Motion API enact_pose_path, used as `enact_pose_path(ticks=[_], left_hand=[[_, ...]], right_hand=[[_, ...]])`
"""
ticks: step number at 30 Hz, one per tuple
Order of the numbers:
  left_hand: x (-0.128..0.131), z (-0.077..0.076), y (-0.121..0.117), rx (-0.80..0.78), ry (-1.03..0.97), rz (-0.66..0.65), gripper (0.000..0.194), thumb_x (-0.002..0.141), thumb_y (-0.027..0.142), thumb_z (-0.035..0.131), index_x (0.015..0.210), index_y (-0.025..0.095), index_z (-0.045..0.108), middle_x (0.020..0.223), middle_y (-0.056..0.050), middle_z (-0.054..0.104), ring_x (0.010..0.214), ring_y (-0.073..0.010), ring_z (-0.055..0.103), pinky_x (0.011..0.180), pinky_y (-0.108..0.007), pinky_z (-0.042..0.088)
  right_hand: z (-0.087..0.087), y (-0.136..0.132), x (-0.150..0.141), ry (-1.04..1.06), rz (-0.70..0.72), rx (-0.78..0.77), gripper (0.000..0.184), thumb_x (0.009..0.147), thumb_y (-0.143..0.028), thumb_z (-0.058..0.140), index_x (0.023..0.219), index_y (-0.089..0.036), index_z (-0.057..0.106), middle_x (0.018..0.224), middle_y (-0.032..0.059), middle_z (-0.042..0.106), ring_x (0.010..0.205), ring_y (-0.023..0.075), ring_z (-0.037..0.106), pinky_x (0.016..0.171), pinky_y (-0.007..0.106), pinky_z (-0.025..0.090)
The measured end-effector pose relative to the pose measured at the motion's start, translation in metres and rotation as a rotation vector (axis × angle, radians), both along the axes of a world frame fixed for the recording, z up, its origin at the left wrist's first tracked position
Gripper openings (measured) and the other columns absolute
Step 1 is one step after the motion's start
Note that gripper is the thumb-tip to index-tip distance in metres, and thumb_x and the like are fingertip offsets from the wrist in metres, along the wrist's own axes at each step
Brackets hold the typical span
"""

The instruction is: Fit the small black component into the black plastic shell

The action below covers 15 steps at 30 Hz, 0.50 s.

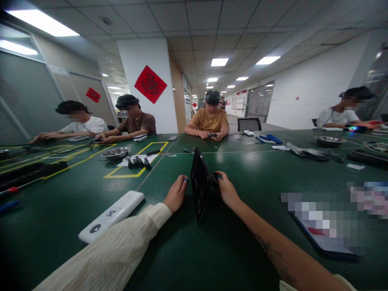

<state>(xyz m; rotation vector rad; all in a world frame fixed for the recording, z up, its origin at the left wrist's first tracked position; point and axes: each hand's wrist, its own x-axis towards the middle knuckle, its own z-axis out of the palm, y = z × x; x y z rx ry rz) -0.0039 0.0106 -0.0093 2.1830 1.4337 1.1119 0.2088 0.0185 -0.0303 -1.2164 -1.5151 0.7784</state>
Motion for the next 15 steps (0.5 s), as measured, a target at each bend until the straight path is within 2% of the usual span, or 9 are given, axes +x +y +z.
enact_pose_path(ticks=[8,11,15], left_hand=[[0.001,-0.002,-0.001,0.018,0.034,-0.124,0.022,0.090,0.032,0.023,0.087,0.020,0.042,0.086,-0.004,0.056,0.081,-0.0148,0.054,0.073,-0.028,0.043],[0.001,-0.001,-0.003,0.071,0.096,-0.102,0.021,0.090,0.032,0.023,0.089,0.020,0.041,0.087,-0.004,0.056,0.082,-0.0153,0.054,0.074,-0.028,0.043],[0.000,0.000,-0.004,0.152,0.273,-0.061,0.021,0.090,0.030,0.023,0.088,0.019,0.040,0.084,-0.005,0.054,0.080,-0.0164,0.053,0.074,-0.029,0.043]], right_hand=[[-0.018,0.011,0.003,0.042,0.061,0.076,0.044,0.081,-0.047,0.038,0.115,-0.020,0.047,0.101,0.0049,0.060,0.092,0.0210,0.055,0.081,0.035,0.043],[-0.023,0.013,0.003,0.030,0.096,0.083,0.044,0.080,-0.048,0.039,0.112,-0.020,0.049,0.100,0.0049,0.061,0.091,0.0215,0.055,0.081,0.036,0.043],[-0.024,0.013,0.003,0.007,0.112,0.082,0.045,0.081,-0.049,0.038,0.113,-0.020,0.050,0.099,0.0053,0.062,0.089,0.0215,0.055,0.080,0.037,0.044]])
